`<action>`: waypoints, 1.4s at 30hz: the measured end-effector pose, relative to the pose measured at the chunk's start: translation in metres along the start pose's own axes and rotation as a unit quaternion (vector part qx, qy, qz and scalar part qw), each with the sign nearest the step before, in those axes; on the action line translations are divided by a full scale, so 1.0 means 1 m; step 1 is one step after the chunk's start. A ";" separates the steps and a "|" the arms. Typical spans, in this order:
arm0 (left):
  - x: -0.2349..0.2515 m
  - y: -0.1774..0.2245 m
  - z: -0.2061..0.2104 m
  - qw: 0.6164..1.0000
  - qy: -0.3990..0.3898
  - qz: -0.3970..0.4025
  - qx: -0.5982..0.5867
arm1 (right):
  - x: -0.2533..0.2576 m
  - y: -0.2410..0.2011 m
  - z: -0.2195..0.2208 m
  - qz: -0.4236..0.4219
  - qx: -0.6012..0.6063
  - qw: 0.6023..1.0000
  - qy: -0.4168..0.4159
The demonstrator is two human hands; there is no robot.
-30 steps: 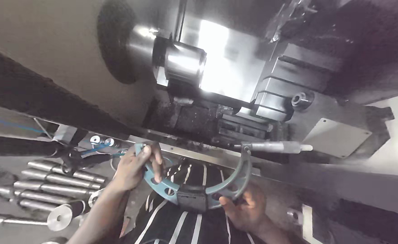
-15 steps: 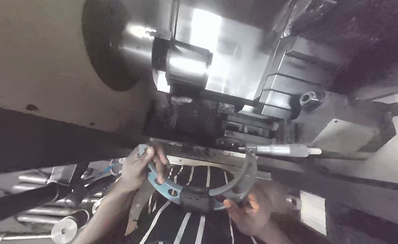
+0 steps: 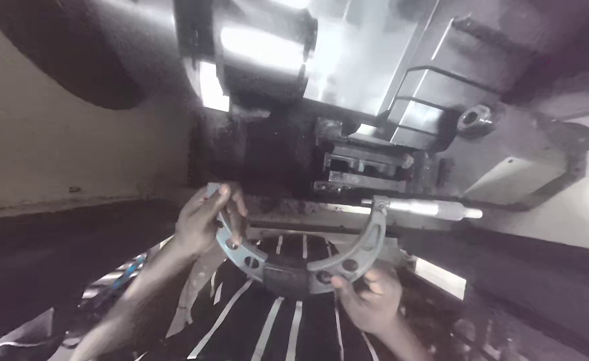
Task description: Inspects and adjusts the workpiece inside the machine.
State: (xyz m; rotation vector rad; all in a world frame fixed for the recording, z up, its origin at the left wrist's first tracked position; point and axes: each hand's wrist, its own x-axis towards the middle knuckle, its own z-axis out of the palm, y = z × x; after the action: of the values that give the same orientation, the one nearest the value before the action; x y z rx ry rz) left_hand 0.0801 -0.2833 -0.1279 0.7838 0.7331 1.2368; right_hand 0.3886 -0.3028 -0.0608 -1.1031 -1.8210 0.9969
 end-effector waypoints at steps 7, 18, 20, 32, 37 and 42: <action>0.012 0.002 -0.007 0.999 0.030 -0.028 0.005 | 0.016 0.011 -0.001 0.008 -0.016 1.000 -0.020; 0.055 -0.013 0.009 0.966 0.238 -0.099 0.001 | 0.071 0.020 0.000 0.087 -0.072 0.994 0.002; 0.072 -0.023 0.016 0.961 0.256 -0.106 -0.020 | 0.091 0.021 0.000 0.097 -0.074 0.992 0.013; 0.120 -0.066 0.003 0.977 0.074 -0.197 -0.035 | 0.182 0.019 -0.004 0.018 -0.113 0.993 0.030; 0.129 -0.024 -0.006 0.888 0.014 -0.292 0.354 | 0.198 0.018 -0.005 0.013 -0.167 0.986 -0.009; 0.144 0.022 -0.002 0.859 0.214 0.094 0.454 | 0.210 0.022 0.008 -0.028 -0.238 0.971 0.019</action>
State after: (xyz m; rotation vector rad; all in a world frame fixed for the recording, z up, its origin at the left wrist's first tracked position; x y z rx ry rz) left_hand 0.0930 -0.1382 -0.1194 1.3853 1.7071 1.2298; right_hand 0.3193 -0.1045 -0.0396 -1.3299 -2.1068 0.5068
